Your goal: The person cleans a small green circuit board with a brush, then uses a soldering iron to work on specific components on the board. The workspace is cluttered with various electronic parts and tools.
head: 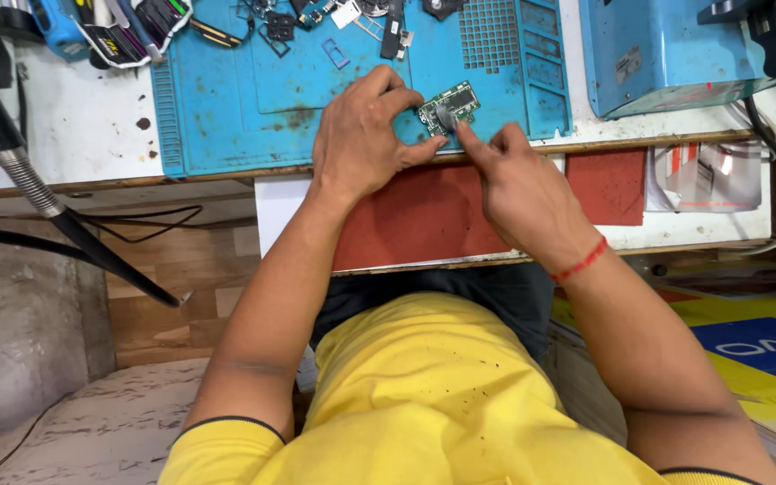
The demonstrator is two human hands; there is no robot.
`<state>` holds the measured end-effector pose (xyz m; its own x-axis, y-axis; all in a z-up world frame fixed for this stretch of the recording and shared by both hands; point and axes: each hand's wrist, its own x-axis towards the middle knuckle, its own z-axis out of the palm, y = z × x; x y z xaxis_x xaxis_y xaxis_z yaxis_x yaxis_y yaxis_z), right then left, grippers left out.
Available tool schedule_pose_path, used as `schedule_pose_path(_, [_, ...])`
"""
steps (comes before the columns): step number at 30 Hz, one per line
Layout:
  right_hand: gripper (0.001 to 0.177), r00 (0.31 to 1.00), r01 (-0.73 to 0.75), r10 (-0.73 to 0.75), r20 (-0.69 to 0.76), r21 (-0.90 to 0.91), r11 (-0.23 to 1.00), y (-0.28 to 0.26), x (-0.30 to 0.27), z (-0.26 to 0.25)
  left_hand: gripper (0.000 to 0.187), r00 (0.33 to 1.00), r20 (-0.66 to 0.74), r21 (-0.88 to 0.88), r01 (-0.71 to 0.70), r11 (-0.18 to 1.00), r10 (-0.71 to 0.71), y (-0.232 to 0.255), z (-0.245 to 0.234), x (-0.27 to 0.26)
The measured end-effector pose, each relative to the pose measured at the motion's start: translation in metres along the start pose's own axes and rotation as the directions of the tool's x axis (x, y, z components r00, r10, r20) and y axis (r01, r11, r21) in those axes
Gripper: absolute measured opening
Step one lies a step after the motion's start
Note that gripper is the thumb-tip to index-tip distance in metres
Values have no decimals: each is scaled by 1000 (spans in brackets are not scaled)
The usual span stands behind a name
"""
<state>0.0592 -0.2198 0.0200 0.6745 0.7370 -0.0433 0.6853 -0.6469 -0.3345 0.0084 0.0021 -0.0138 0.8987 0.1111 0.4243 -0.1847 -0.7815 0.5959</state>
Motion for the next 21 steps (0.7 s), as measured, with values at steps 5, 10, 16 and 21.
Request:
schedule_pose_path(5, [53,994,-59,56,-93,-32,998,-7,-7,-4,46,1000,-2,4,-10,1000,10,5,7,-11])
schedule_pose_path(10, [53,997,-5,-8,-82,-152,988,0,-7,-10,48,999,-24,40,-23,999,24,-1,2,-2])
schedule_pose_path(16, [49,996,68,-74,-40,-142,987,24,-20,0,44,1000,-7,36,-14,999,14,-2,5,-10])
schedule_pose_path(21, [57,987,-8,-31,-155,-244,970,23,-11,-8,44,996,47,110,-75,991,70,2,6,5])
